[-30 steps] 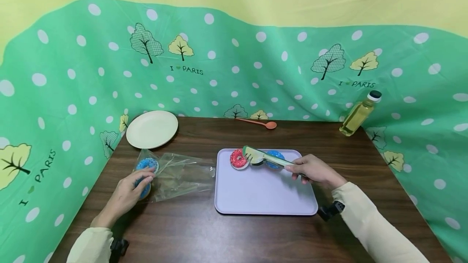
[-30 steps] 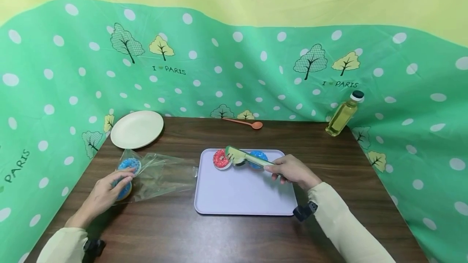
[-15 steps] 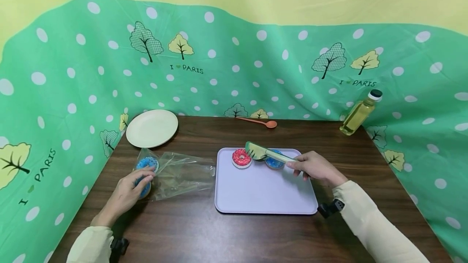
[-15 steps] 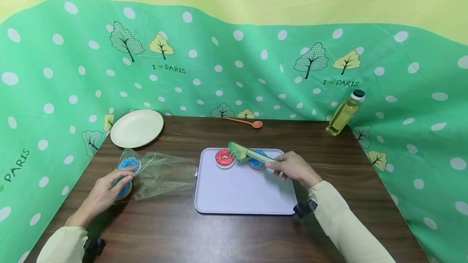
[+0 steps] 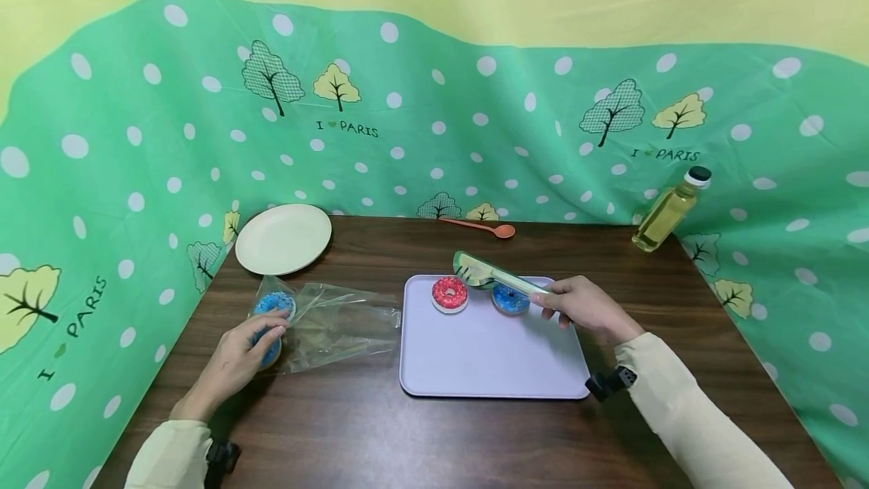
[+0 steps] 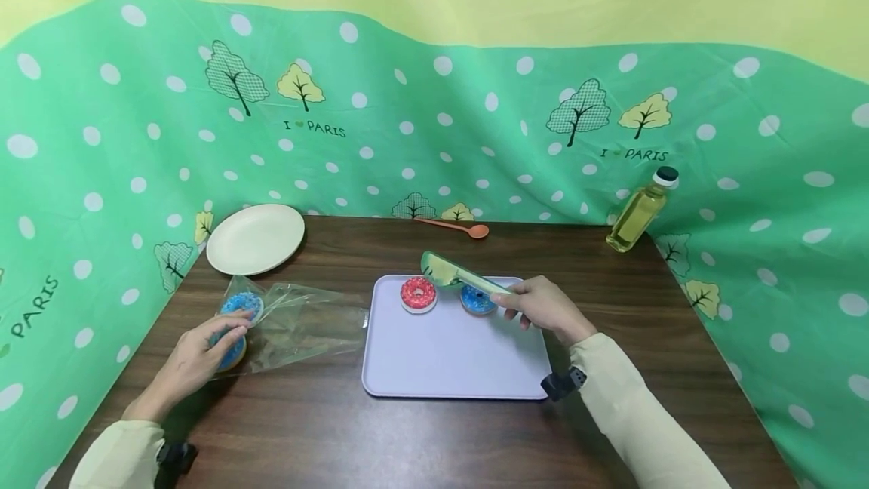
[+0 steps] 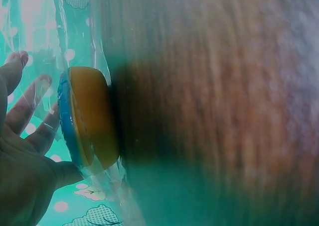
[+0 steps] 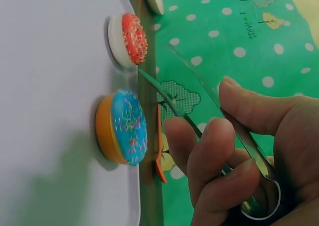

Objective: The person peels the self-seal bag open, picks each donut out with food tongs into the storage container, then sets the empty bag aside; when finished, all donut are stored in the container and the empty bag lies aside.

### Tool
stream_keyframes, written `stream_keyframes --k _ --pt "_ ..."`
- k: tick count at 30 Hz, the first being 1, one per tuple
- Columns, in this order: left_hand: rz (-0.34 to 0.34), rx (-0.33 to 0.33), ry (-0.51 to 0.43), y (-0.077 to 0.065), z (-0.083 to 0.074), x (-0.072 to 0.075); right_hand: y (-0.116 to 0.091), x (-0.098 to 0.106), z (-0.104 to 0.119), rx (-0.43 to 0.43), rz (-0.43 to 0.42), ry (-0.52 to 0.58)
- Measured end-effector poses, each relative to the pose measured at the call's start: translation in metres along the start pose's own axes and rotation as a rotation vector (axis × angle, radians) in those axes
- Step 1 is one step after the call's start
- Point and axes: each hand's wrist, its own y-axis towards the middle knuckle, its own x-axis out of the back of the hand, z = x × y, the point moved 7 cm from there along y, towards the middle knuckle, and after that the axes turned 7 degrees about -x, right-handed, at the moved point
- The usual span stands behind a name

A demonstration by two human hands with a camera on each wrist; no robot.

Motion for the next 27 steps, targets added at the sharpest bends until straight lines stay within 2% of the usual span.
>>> stream_keyframes --k 8,16,27 --pt "-0.01 -0.015 0.005 0.0 0.0 0.0 0.004 -0.009 0.007 0.016 0.031 0.077" --pt "-0.009 -0.01 0.0 0.001 0.0 0.0 0.009 -0.019 0.011 0.028 0.054 0.085" --pt "-0.019 -0.011 -0.005 0.0 -0.002 0.001 0.003 -0.052 0.025 0.104 0.225 0.156"
